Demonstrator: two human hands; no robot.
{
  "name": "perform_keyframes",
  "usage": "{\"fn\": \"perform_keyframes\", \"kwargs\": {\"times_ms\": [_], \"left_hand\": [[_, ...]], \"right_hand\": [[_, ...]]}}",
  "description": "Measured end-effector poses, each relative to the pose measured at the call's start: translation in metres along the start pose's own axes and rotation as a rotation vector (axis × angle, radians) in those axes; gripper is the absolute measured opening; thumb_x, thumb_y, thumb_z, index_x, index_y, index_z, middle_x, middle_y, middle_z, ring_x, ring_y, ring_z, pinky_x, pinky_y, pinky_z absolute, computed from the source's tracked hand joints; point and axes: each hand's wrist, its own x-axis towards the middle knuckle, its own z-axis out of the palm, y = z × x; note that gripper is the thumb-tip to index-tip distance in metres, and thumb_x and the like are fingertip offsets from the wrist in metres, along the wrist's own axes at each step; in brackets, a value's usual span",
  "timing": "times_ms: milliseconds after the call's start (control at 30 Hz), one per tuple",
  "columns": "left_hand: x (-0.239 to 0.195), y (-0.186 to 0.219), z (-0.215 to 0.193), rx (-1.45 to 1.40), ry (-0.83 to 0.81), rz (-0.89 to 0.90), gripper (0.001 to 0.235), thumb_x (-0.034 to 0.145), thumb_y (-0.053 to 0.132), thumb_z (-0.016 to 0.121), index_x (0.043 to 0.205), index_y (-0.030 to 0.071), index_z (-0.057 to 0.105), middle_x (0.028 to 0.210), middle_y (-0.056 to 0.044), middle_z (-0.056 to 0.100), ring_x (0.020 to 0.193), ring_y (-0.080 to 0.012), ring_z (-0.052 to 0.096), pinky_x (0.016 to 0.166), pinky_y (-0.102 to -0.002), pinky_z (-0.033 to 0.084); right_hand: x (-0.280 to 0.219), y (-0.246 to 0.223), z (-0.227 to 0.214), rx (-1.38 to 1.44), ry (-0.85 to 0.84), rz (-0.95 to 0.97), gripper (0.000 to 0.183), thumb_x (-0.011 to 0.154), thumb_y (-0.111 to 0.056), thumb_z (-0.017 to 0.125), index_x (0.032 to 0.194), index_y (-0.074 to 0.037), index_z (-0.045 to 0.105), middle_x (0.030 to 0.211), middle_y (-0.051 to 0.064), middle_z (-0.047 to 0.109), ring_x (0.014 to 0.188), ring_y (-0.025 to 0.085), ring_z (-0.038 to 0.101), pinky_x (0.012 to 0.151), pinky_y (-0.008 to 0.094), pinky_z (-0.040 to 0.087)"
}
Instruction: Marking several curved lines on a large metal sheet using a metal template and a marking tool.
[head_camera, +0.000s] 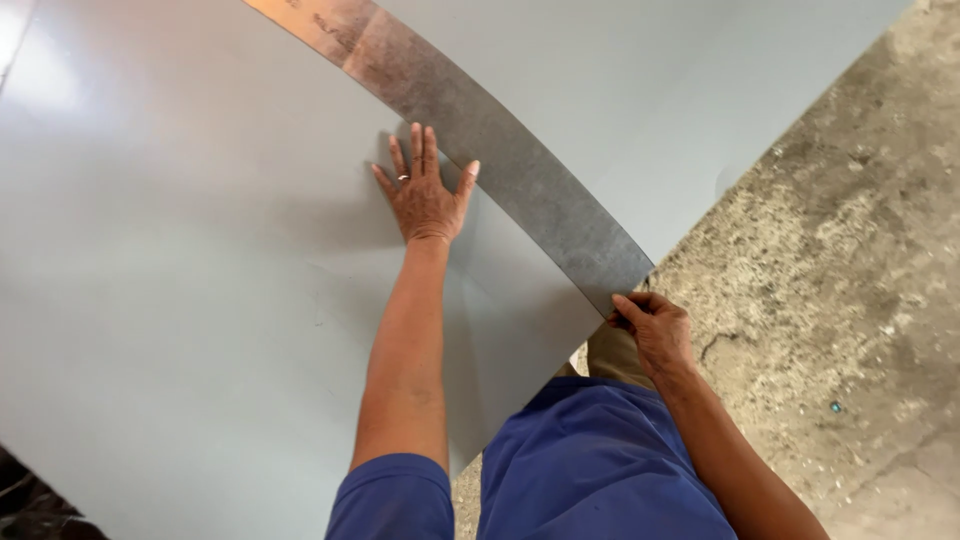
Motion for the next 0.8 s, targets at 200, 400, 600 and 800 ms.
{"fn": "perform_keyframes", "kwargs": {"times_ms": [200,400,600,800], "left_hand": [[-0.001,0.003,0.002,-0.03,0.022,0.021,0.095,0.094,0.082,0.026,0.166,0.021,0.012,0.173,0.007,0.01,0.159,-0.0243,0.001,0.128,-0.055,-0.007],[-0.005,0.005,-0.001,-0.072,0.038,0.012,0.095,0.095,0.08,0.029,0.166,0.019,0.015,0.173,0.006,0.012,0.16,-0.0248,0.004,0.128,-0.055,-0.006],[-0.003,0.003,0.004,-0.055,0.062,0.018,0.095,0.096,0.08,0.03,0.166,0.018,0.016,0.173,0.004,0.013,0.159,-0.0254,0.004,0.128,-0.055,-0.005],[-0.002,0.004,0.006,-0.052,0.07,0.008,0.095,0.095,0.08,0.031,0.166,0.017,0.016,0.173,0.004,0.013,0.159,-0.0248,0.004,0.127,-0.055,-0.005]], "right_hand": [[-0.007,-0.007,0.002,-0.004,0.016,0.006,0.017,0.088,-0.007,0.079,0.099,0.004,0.073,0.086,0.011,0.074,0.074,0.018,0.07,0.07,0.03,0.059],[-0.008,-0.006,0.001,0.011,0.002,0.02,0.016,0.087,-0.007,0.079,0.097,0.004,0.073,0.084,0.011,0.074,0.074,0.018,0.071,0.07,0.03,0.06],[-0.015,-0.018,0.005,-0.006,0.004,0.024,0.017,0.086,-0.007,0.079,0.098,0.003,0.073,0.085,0.01,0.074,0.075,0.018,0.071,0.072,0.03,0.061],[-0.004,-0.001,0.0,0.048,-0.035,0.0,0.015,0.088,-0.007,0.079,0.096,0.005,0.073,0.085,0.011,0.073,0.075,0.018,0.071,0.071,0.031,0.06]]}}
